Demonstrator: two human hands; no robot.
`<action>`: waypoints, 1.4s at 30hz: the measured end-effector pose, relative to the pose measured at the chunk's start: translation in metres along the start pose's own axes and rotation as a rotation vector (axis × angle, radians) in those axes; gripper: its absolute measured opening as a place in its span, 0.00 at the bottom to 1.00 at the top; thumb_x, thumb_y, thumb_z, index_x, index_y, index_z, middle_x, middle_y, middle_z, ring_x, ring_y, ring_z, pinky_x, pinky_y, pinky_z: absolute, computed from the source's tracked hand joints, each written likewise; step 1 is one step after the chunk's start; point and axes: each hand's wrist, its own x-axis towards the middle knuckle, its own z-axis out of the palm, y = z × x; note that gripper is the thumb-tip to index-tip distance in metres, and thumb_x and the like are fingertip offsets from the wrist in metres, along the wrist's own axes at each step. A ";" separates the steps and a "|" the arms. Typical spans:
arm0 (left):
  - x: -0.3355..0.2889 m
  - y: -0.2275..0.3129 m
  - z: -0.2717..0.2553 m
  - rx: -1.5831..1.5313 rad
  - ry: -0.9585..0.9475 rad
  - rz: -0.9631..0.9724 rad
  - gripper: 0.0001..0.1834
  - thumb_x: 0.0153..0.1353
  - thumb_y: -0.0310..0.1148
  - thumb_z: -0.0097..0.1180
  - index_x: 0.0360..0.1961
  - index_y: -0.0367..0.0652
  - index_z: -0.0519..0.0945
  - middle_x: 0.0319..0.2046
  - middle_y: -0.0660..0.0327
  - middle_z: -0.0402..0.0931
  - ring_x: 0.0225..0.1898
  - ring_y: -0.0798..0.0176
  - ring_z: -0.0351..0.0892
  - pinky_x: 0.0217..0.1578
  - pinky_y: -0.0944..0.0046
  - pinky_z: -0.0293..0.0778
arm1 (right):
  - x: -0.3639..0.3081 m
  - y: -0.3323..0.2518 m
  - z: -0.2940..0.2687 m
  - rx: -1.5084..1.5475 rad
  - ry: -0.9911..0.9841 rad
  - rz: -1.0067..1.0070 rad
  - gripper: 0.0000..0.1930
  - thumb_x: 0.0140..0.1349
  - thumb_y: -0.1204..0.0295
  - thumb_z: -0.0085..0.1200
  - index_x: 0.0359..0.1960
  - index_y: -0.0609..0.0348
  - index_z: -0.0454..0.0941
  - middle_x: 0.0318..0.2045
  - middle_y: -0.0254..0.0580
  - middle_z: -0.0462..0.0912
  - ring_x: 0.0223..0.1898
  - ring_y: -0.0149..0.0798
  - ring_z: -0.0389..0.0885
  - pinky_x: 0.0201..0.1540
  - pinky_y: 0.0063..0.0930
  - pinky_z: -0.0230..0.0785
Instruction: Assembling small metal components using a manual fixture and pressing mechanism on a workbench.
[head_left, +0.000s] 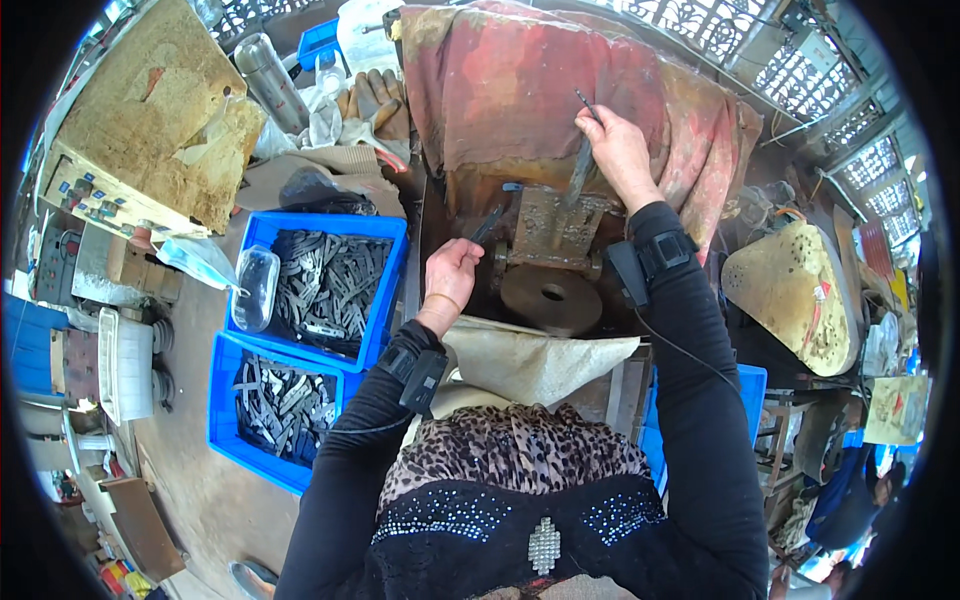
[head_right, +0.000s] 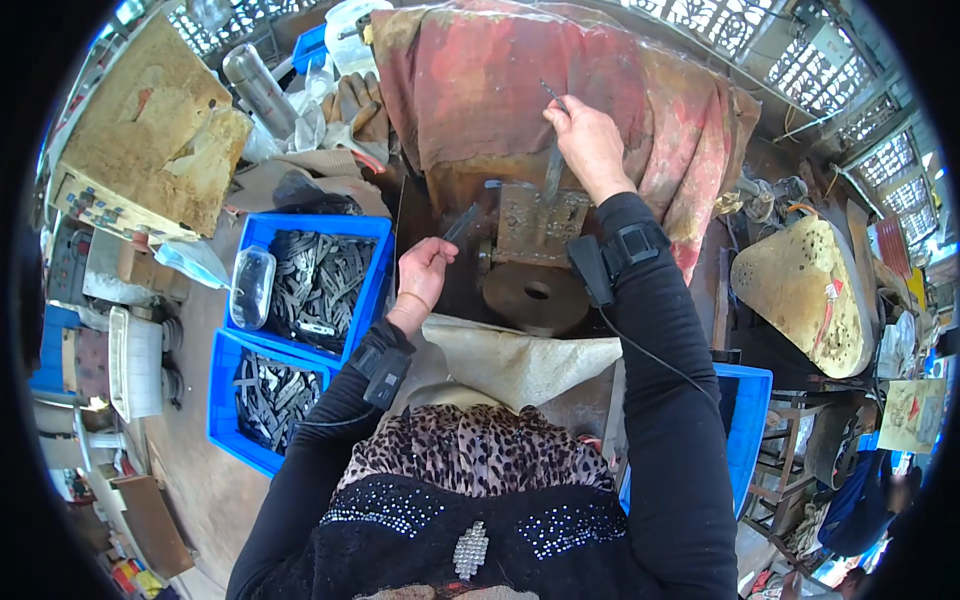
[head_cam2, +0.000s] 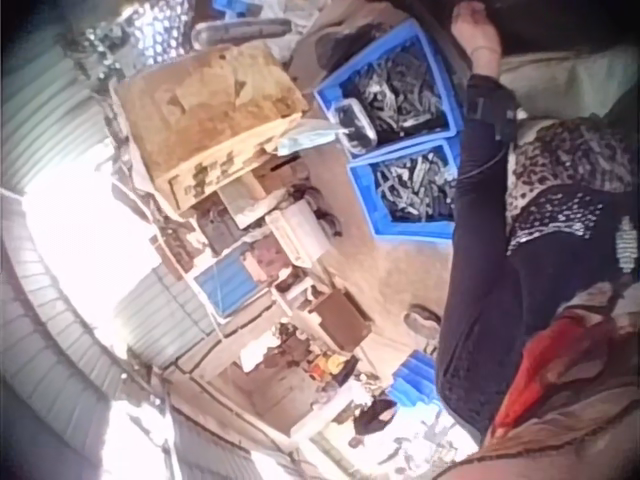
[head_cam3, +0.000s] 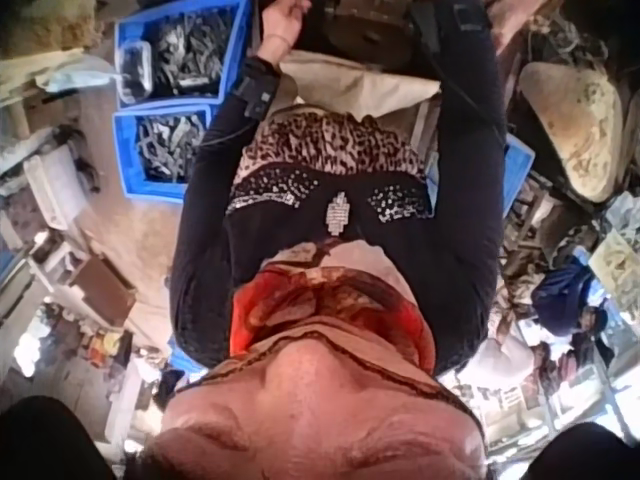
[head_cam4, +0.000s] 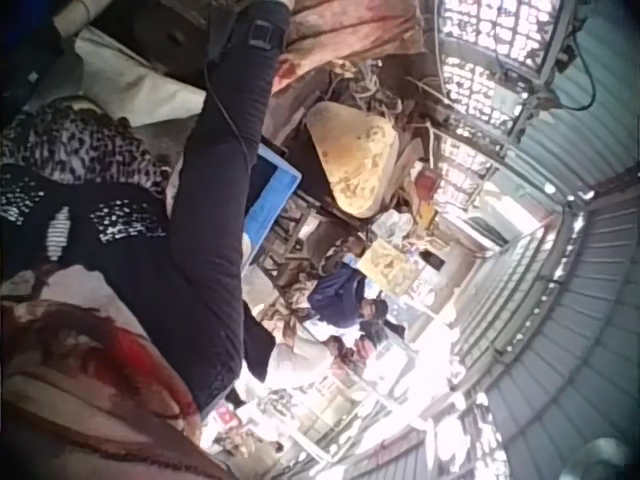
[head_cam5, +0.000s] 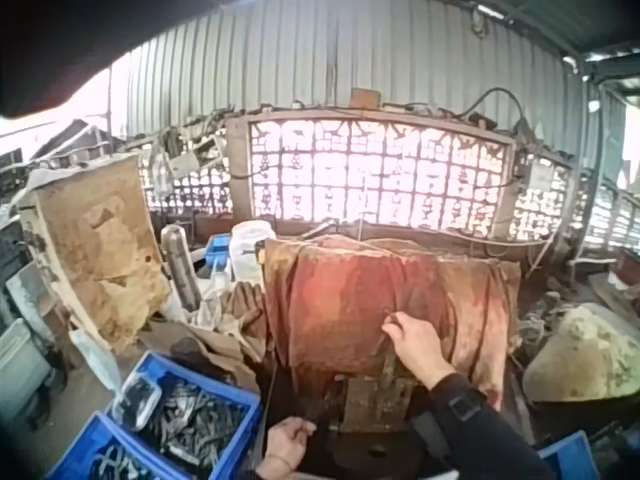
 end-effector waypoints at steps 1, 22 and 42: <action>0.002 -0.001 0.000 0.015 0.000 0.015 0.09 0.53 0.17 0.47 0.28 0.38 0.80 0.27 0.55 0.79 0.31 0.58 0.81 0.35 0.63 0.76 | 0.002 0.002 0.000 0.015 0.017 -0.027 0.14 0.63 0.59 0.54 0.42 0.55 0.80 0.34 0.49 0.83 0.39 0.48 0.82 0.42 0.36 0.71; -0.001 -0.007 0.002 -0.002 -0.001 -0.005 0.08 0.53 0.18 0.49 0.28 0.39 0.80 0.27 0.54 0.79 0.30 0.56 0.81 0.35 0.62 0.77 | 0.000 0.003 -0.001 0.012 -0.001 -0.018 0.15 0.64 0.57 0.52 0.42 0.52 0.79 0.36 0.48 0.83 0.41 0.52 0.80 0.43 0.42 0.71; -0.001 -0.005 0.001 0.000 -0.025 -0.035 0.09 0.54 0.18 0.48 0.28 0.39 0.80 0.27 0.55 0.79 0.31 0.57 0.81 0.35 0.62 0.76 | 0.000 -0.004 -0.004 -0.001 -0.015 0.013 0.15 0.64 0.58 0.53 0.44 0.54 0.80 0.35 0.49 0.83 0.39 0.49 0.81 0.43 0.37 0.71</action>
